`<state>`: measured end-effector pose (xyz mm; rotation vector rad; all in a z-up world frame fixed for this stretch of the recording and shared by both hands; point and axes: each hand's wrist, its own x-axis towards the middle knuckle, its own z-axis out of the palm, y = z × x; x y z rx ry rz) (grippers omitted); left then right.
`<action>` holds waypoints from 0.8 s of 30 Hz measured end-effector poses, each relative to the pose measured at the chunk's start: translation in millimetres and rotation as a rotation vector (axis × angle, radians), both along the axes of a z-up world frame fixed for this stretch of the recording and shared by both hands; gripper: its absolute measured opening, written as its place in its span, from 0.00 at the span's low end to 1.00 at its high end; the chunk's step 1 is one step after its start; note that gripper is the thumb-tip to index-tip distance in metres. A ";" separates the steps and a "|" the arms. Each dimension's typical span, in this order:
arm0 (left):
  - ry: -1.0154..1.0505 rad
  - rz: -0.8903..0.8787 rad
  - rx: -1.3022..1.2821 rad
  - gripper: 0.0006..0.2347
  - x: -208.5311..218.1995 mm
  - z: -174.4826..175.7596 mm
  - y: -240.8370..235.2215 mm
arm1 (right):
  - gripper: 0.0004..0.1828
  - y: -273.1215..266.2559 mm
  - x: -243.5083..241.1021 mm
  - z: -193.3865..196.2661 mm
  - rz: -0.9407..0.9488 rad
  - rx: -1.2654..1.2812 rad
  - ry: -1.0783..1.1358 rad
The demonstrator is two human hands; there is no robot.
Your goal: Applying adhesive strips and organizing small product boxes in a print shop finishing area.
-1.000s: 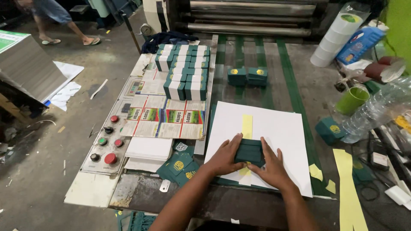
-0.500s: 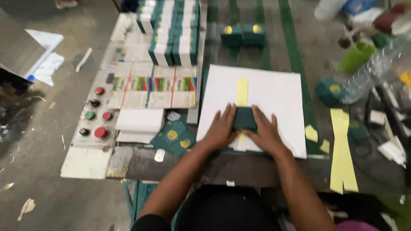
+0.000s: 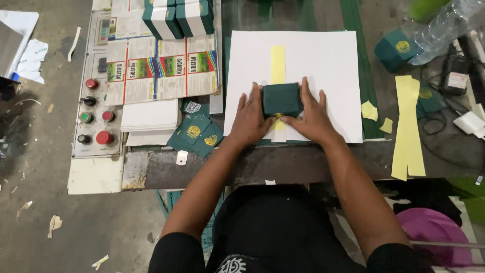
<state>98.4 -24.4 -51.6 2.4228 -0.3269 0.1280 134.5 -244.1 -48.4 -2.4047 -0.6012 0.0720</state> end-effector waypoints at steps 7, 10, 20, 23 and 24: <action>-0.139 -0.031 0.214 0.43 3.9 -24.1 3.0 | 0.63 -1.5 1.8 -12.8 0.053 -0.049 -0.109; -0.144 -0.009 0.249 0.41 -0.3 -30.5 1.9 | 0.61 0.9 -5.0 -10.2 -0.031 -0.052 -0.008; -0.101 -0.012 0.246 0.40 -5.0 -7.1 -1.8 | 0.61 -1.0 -3.8 -10.9 -0.003 -0.052 -0.039; -0.058 0.036 0.198 0.40 -8.0 -7.0 -3.9 | 0.59 -0.5 -6.1 -12.2 -0.029 -0.053 -0.045; -0.025 0.061 0.152 0.40 -12.9 -8.3 -5.0 | 0.59 -1.3 -9.8 -14.7 -0.024 -0.046 -0.076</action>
